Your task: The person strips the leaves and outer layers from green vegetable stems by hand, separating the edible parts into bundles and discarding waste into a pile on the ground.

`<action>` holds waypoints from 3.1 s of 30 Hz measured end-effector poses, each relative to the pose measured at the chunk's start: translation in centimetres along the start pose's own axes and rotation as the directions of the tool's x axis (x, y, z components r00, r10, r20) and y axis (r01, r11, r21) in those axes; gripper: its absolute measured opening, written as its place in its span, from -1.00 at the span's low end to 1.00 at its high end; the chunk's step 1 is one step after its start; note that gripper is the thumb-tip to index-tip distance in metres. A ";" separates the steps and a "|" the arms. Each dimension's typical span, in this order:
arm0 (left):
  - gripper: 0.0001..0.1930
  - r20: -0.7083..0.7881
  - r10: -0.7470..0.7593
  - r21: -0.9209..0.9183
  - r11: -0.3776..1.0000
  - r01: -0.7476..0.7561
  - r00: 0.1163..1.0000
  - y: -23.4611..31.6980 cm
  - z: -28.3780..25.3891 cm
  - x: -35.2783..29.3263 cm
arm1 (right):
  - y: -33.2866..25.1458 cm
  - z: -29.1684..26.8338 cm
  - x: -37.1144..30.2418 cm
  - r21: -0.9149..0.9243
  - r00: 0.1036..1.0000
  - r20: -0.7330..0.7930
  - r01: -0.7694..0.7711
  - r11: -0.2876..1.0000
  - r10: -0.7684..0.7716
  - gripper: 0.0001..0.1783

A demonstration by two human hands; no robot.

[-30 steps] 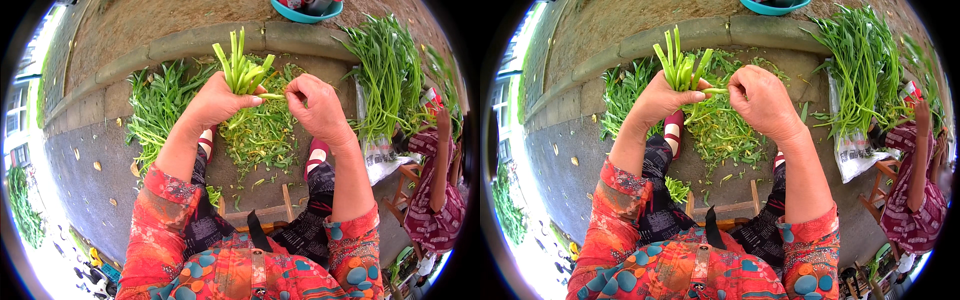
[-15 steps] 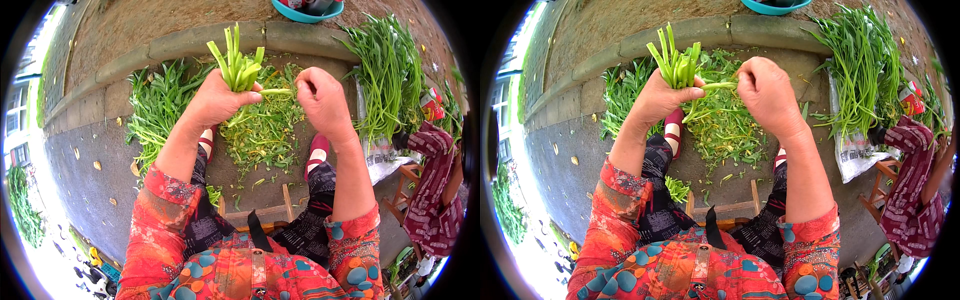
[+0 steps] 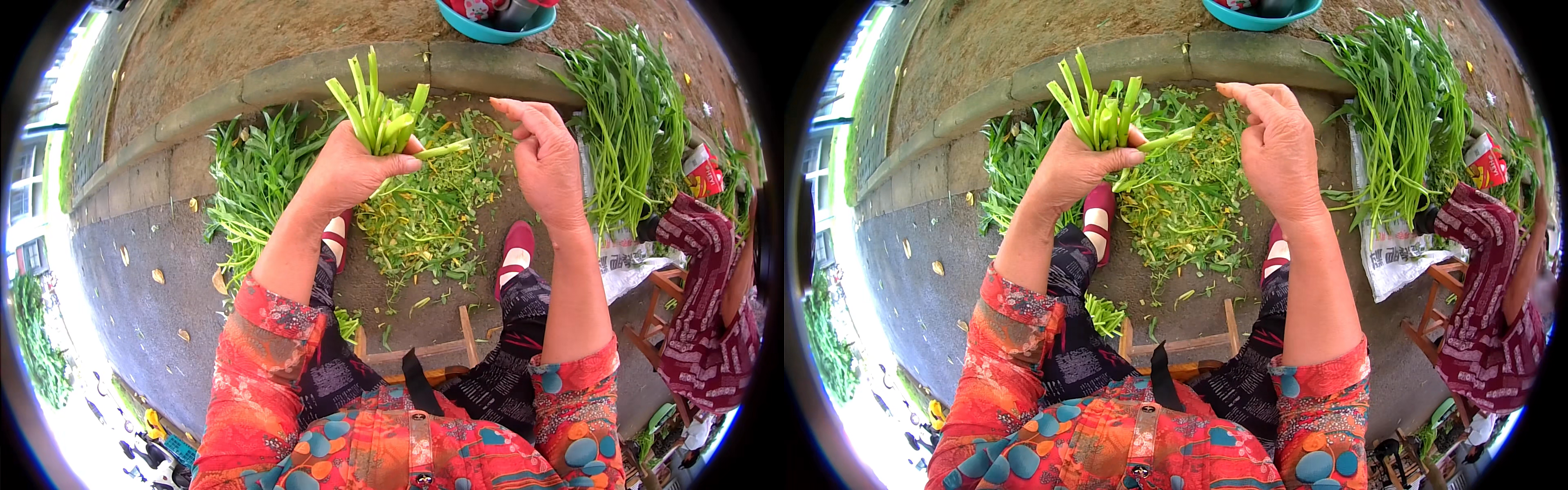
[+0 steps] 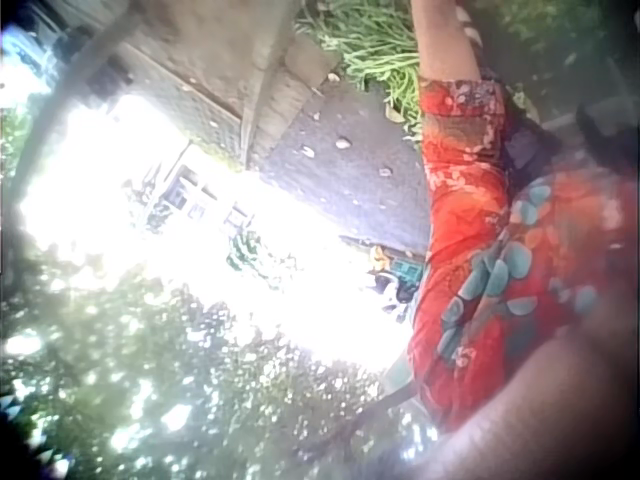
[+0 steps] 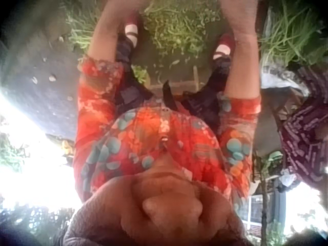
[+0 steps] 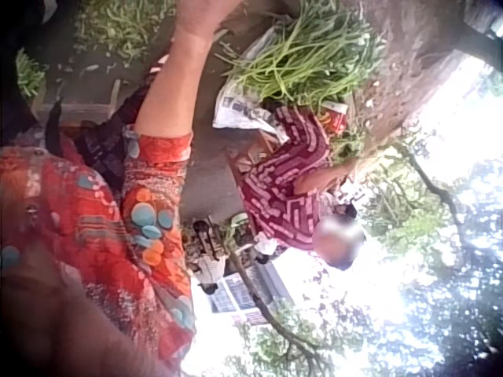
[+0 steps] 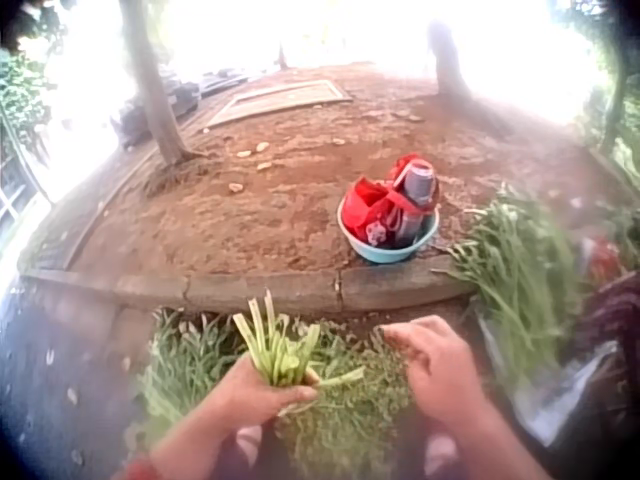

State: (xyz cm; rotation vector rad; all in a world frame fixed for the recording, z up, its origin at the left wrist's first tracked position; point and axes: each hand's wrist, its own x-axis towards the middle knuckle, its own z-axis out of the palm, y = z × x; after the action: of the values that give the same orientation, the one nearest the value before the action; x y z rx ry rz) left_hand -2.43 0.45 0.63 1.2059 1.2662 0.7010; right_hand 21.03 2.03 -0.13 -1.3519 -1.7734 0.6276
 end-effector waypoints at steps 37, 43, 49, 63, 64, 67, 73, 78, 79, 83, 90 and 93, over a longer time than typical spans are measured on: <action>-0.83 -0.074 0.029 -0.056 0.998 -0.033 0.997 -0.6 0.6 0.3 | -1.1 0.3 -0.3 0.275 0.888 0.153 -0.460 0.844 0.434 -0.82; -0.85 -0.108 0.079 -0.096 0.991 -0.089 0.991 -0.7 0.9 0.6 | -0.3 0.3 -0.5 0.234 0.926 0.118 -0.377 0.896 0.359 -0.87; -0.87 -0.123 0.107 -0.027 0.993 -0.111 0.987 -0.9 1.0 0.6 | -0.6 0.6 -0.6 0.324 0.936 0.123 -0.353 0.878 0.331 -0.82; -0.87 -0.124 0.138 0.015 0.990 -0.137 0.983 -0.8 1.8 0.5 | -0.9 1.4 -1.1 0.509 0.803 0.370 -0.596 0.621 0.467 -0.79; -0.87 -0.129 0.135 0.020 0.991 -0.134 0.982 -0.8 1.9 0.5 | -1.0 1.4 -1.1 0.514 0.802 0.369 -0.597 0.615 0.470 -0.80; -0.87 -0.147 0.122 0.017 0.993 -0.121 0.982 -0.6 2.0 0.4 | -1.1 1.4 -1.1 0.506 0.810 0.349 -0.587 0.632 0.472 -0.81; -0.87 -0.155 0.109 0.009 0.994 -0.109 0.982 -0.5 2.3 0.6 | -1.3 1.4 -1.0 0.324 0.834 0.258 -0.549 0.770 0.487 -0.81; -0.87 -0.143 0.116 0.005 0.993 -0.117 0.983 -0.6 2.7 0.5 | -1.4 1.5 -0.9 0.131 0.859 0.207 -0.498 0.857 0.468 -0.82; -0.87 -0.148 0.112 0.007 0.994 -0.112 0.983 -0.5 2.9 0.5 | -1.9 1.4 -0.9 0.073 0.871 0.199 -0.470 0.880 0.449 -0.84; -0.87 -0.154 0.099 0.096 0.992 -0.085 0.983 0.0 3.3 0.3 | -0.9 2.0 -1.6 -0.293 0.995 0.071 -0.053 0.955 0.077 -0.87; -0.85 -0.180 0.021 -0.009 1.000 -0.023 0.983 -0.3 2.1 0.3 | -0.2 0.5 -0.9 -0.365 0.992 -0.046 -0.124 0.923 0.115 -0.90; -0.85 -0.176 -0.021 -0.033 0.999 0.015 0.984 -0.1 1.7 0.2 | -0.1 -0.2 -0.7 -0.396 0.979 0.053 -0.159 0.904 0.196 -0.95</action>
State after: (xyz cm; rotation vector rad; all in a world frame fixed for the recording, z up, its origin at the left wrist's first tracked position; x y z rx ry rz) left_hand -0.77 0.17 0.25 1.1247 1.4059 0.8260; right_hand 21.22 1.29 -0.20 -1.7979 -1.9335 0.4501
